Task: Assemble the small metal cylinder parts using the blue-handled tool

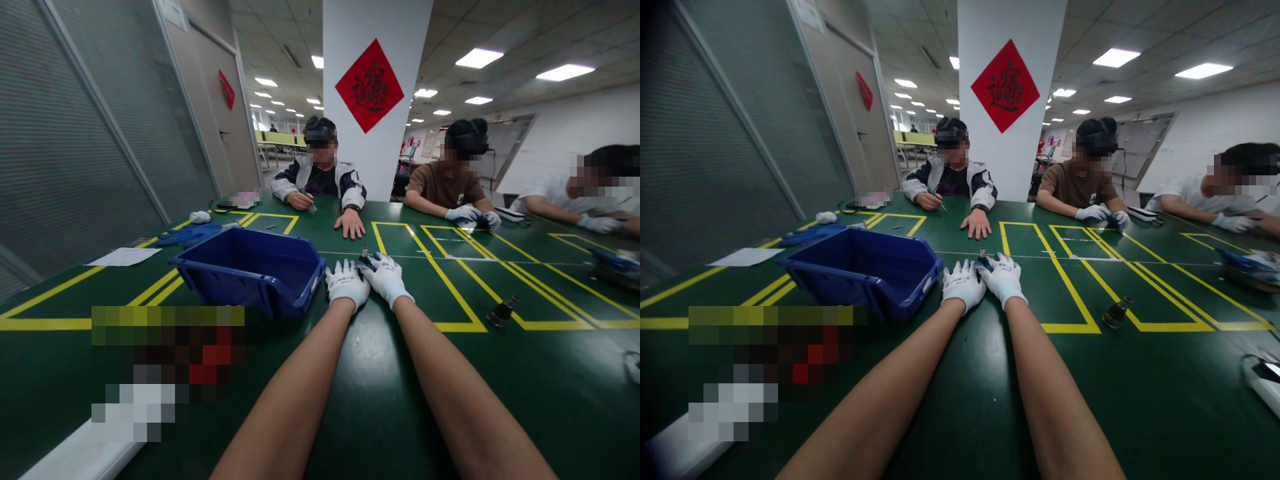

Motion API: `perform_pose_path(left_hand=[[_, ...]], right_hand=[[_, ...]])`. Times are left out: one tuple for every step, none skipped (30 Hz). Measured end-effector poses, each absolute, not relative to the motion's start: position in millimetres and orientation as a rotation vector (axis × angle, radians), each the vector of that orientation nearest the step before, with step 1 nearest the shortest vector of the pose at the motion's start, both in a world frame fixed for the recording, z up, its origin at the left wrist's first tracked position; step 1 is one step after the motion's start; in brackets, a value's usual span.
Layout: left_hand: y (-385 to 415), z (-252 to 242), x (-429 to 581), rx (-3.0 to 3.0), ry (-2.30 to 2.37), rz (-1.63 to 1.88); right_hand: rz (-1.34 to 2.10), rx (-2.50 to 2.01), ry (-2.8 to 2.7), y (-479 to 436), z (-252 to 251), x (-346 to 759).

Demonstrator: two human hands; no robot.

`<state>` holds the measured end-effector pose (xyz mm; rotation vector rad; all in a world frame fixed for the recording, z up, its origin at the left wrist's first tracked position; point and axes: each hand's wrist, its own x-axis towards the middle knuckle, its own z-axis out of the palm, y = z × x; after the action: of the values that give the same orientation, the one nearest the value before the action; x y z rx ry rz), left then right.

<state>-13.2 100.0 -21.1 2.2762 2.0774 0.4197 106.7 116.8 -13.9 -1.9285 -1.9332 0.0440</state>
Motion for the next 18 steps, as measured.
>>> perform_pose_path(left_hand=[[105.0, -20.9, -11.7, 2.254, 2.095, 0.426], [109.9, -20.6, -10.3, 2.232, 2.112, 0.432], [114.8, -20.4, -9.1, 2.213, 2.128, 0.44], [119.6, -20.3, -7.9, 2.197, 2.142, 0.449], [124.4, -20.4, -7.0, 2.187, 2.153, 0.462], [129.1, -20.7, -6.1, 2.183, 2.163, 0.479], [133.6, -21.2, -5.3, 2.178, 2.174, 0.493], [137.8, -21.8, -4.6, 2.175, 2.181, 0.502], [141.9, -22.6, -3.9, 2.169, 2.189, 0.507], [145.7, -23.4, -3.2, 2.161, 2.199, 0.509], [149.4, -24.2, -2.5, 2.154, 2.207, 0.512], [153.1, -25.0, -1.8, 2.149, 2.215, 0.517], [156.8, -25.7, -1.1, 2.149, 2.222, 0.528], [160.6, -26.3, -0.4, 2.154, 2.223, 0.539], [164.5, -26.6, 0.1, 2.16, 2.22, 0.55], [168.4, -26.8, 0.5, 2.165, 2.214, 0.56], [172.3, -26.8, 0.7, 2.165, 2.211, 0.575], [176.0, -26.6, 0.8, 2.17, 2.201, 0.589]], right_hand=[[0.045, -1.935, -1.924, 123.8, -15.3, 106.6], [0.05, -1.942, -1.919, 130.8, -16.4, 106.5], [0.059, -1.952, -1.914, 138.0, -17.1, 106.2], [0.07, -1.962, -1.911, 145.2, -17.5, 105.9], [0.084, -1.975, -1.905, 152.4, -17.5, 105.6], [0.101, -1.992, -1.897, 159.7, -17.4, 105.3], [0.12, -2.01, -1.888, 166.8, -17.3, 104.9], [0.134, -2.027, -1.878, 173.5, -17.4, 104.5], [0.141, -2.04, -1.867, 179.8, -17.6, 104.1], [0.137, -2.046, -1.859, 185.5, -18.2, 103.7], [0.124, -2.044, -1.852, 190.3, -19.1, 103.4], [0.105, -2.035, -1.849, 194.3, -20.2, 103.2], [0.081, -2.019, -1.847, 197.3, -21.3, 103.2], [0.048, -1.995, -1.842, 199.6, -22.3, 103.5], [0.008, -1.961, -1.836, 201.1, -23.0, 104.0], [-0.04, -1.92, -1.825, 202.3, -23.3, 104.7], [-0.085, -1.876, -1.807, 203.1, -23.3, 105.5], [-0.12, -1.834, -1.791, 204.0, -22.9, 106.4]])
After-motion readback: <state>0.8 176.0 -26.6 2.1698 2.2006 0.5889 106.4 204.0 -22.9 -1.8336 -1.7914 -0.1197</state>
